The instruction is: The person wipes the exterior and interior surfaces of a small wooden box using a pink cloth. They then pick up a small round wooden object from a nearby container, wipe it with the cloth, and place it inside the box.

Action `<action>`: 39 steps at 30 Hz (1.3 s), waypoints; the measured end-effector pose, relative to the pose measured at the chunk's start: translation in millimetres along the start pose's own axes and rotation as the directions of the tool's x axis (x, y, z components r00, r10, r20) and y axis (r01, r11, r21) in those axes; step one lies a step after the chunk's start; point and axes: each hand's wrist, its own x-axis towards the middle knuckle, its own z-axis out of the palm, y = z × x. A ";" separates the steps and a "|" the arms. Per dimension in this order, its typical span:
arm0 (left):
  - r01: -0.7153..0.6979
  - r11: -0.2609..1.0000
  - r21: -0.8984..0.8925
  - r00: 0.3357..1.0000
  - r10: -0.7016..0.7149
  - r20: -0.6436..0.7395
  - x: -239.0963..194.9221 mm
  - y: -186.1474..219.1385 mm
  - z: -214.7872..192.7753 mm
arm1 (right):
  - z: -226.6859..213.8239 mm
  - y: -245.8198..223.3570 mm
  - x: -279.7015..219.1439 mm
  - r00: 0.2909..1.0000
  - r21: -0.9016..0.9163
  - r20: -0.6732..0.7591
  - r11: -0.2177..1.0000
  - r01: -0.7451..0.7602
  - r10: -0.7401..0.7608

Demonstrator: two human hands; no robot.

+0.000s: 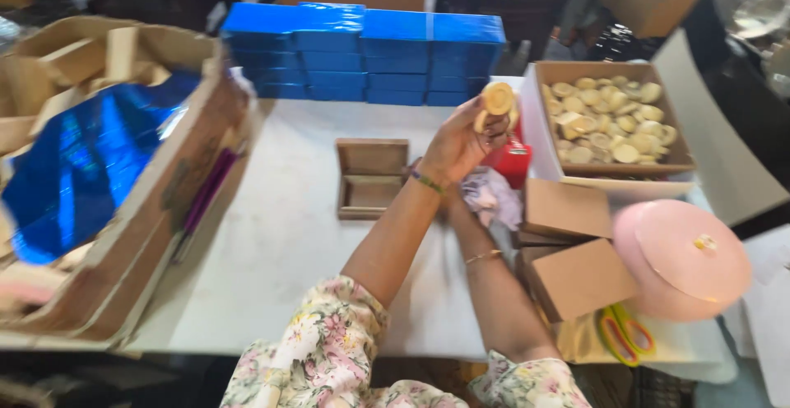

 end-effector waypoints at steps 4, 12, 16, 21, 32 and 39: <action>-0.257 0.945 -0.200 0.962 0.270 0.039 -62.1 52.4 -3.9 | -9.4 26.2 -3.1 0.999 -0.307 -0.047 0.951 -0.036 0.022; 0.071 -0.477 0.876 0.458 0.796 0.396 -143.6 136.2 38.4 | 14.4 -33.7 -21.7 0.996 -0.447 0.008 0.891 0.083 -0.088; 0.276 -0.601 0.750 0.398 0.782 0.480 -165.8 162.7 48.6 | 13.5 -38.2 -24.8 0.996 -0.552 -0.059 0.833 0.028 -0.072; 0.103 -0.418 0.902 0.244 0.890 0.385 -175.5 181.3 38.6 | 20.2 -103.3 -37.7 0.884 -0.907 -0.049 0.392 0.156 -0.466; 0.070 0.872 0.484 0.863 0.190 -0.467 -172.3 92.2 -78.1 | -23.5 -135.6 -50.9 0.953 -0.948 -0.280 -0.122 -0.294 -0.116; 0.164 0.924 0.345 0.879 0.022 -0.476 -182.9 91.8 -84.0 | -34.1 -130.1 -55.9 0.845 -0.936 -0.347 -0.202 -0.287 0.408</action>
